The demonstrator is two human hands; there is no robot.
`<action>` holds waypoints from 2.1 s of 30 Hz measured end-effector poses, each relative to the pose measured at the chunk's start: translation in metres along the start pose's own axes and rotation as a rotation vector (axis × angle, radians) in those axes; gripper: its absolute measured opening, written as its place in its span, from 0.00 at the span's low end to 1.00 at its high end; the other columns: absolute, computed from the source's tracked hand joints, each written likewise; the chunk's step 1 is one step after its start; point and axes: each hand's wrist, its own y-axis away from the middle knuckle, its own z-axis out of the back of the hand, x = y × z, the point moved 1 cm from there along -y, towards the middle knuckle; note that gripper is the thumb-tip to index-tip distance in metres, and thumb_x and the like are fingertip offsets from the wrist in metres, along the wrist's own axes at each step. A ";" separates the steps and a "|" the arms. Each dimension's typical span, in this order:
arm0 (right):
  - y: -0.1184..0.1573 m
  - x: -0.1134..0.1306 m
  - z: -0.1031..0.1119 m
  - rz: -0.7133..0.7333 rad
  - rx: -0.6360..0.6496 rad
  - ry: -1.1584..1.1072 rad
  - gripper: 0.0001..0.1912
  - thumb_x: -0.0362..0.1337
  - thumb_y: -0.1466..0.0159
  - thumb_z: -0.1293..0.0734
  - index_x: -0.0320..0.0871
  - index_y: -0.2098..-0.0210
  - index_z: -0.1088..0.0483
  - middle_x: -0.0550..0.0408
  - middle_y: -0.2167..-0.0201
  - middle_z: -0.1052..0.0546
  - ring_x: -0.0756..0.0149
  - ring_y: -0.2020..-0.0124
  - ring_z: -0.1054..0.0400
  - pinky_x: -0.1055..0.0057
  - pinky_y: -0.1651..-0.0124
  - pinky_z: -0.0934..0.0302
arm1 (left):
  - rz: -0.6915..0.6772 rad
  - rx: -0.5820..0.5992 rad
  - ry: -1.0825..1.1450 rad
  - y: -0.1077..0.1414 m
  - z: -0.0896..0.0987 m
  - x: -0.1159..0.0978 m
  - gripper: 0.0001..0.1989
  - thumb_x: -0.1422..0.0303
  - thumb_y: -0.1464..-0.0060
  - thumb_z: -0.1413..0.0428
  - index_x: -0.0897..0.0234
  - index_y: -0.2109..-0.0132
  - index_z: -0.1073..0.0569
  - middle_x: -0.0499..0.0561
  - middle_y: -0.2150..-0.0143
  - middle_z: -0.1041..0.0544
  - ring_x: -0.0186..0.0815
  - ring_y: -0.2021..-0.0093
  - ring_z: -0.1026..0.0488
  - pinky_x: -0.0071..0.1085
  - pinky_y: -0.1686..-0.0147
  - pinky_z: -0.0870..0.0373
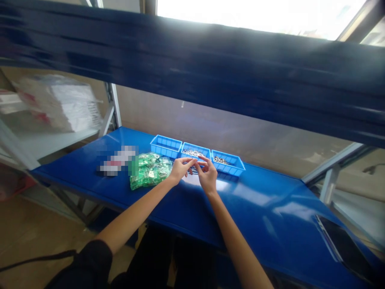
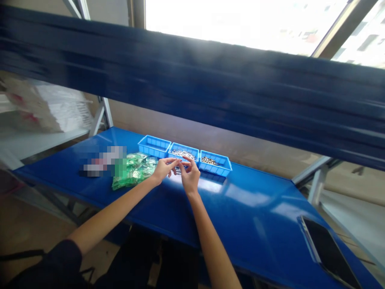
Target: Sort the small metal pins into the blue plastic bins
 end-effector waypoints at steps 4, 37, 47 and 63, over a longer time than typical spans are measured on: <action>0.000 -0.001 -0.003 -0.058 -0.010 -0.131 0.26 0.51 0.45 0.34 0.39 0.53 0.32 0.49 0.68 0.24 0.71 0.79 0.37 0.73 0.76 0.41 | 0.005 -0.025 0.065 -0.002 0.001 -0.001 0.17 0.58 0.56 0.39 0.70 0.66 0.24 0.54 0.70 0.24 0.25 0.83 0.34 0.20 0.90 0.47; -0.008 0.000 0.000 -0.174 0.024 -0.255 0.26 0.58 0.44 0.39 0.40 0.69 0.26 0.57 0.81 0.29 0.74 0.83 0.41 0.76 0.80 0.47 | -0.117 0.016 -0.002 -0.003 0.004 -0.003 0.19 0.58 0.64 0.35 0.67 0.72 0.33 0.46 0.81 0.30 0.29 0.82 0.31 0.22 0.88 0.39; -0.009 0.002 0.001 -0.239 0.142 -0.346 0.22 0.53 0.50 0.32 0.41 0.65 0.25 0.55 0.73 0.25 0.75 0.82 0.41 0.76 0.82 0.48 | -0.054 -0.098 0.070 -0.006 0.008 -0.005 0.20 0.59 0.66 0.34 0.70 0.71 0.30 0.48 0.78 0.28 0.26 0.83 0.33 0.20 0.89 0.45; -0.002 0.005 -0.004 -0.166 0.273 -0.200 0.20 0.51 0.49 0.31 0.40 0.69 0.25 0.52 0.74 0.24 0.73 0.81 0.38 0.75 0.80 0.45 | -0.044 -0.097 -0.008 -0.008 0.014 -0.008 0.22 0.55 0.61 0.37 0.70 0.65 0.27 0.44 0.84 0.32 0.23 0.86 0.39 0.20 0.86 0.45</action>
